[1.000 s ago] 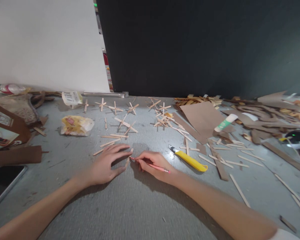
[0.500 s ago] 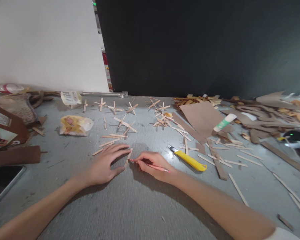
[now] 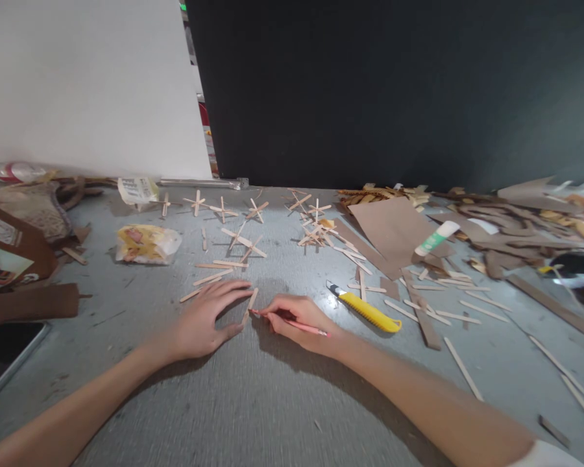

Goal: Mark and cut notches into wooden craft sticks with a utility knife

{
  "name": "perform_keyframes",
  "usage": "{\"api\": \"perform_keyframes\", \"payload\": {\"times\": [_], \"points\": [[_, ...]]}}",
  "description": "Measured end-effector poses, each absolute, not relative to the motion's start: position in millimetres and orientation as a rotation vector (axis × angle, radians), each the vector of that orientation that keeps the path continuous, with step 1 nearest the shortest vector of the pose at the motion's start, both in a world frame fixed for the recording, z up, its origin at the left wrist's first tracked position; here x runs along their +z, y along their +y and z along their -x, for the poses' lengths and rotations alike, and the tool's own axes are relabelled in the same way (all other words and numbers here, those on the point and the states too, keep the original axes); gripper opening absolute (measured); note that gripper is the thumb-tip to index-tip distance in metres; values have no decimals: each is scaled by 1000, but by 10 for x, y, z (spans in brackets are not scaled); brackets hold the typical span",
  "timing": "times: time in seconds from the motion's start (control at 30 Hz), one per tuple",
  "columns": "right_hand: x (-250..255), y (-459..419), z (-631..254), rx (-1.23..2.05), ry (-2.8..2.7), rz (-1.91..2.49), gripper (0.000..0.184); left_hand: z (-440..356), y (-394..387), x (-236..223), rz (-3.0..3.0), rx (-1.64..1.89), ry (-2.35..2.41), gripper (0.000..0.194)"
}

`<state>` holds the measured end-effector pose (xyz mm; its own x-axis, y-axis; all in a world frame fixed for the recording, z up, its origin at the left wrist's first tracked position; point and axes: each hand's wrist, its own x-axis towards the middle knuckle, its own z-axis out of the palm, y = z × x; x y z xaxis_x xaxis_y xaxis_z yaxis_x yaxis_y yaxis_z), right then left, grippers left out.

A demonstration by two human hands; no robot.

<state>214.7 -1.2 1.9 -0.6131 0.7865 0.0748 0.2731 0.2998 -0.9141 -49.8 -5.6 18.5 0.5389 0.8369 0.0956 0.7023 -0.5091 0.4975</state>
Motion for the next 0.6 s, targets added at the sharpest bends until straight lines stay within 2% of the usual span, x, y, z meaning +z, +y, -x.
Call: {"api": "perform_keyframes", "payload": {"times": [0.6], "points": [[28, -22, -2143, 1257, -2039, 972, 48, 497, -52, 175, -2391, 450, 1263, 51]]}}
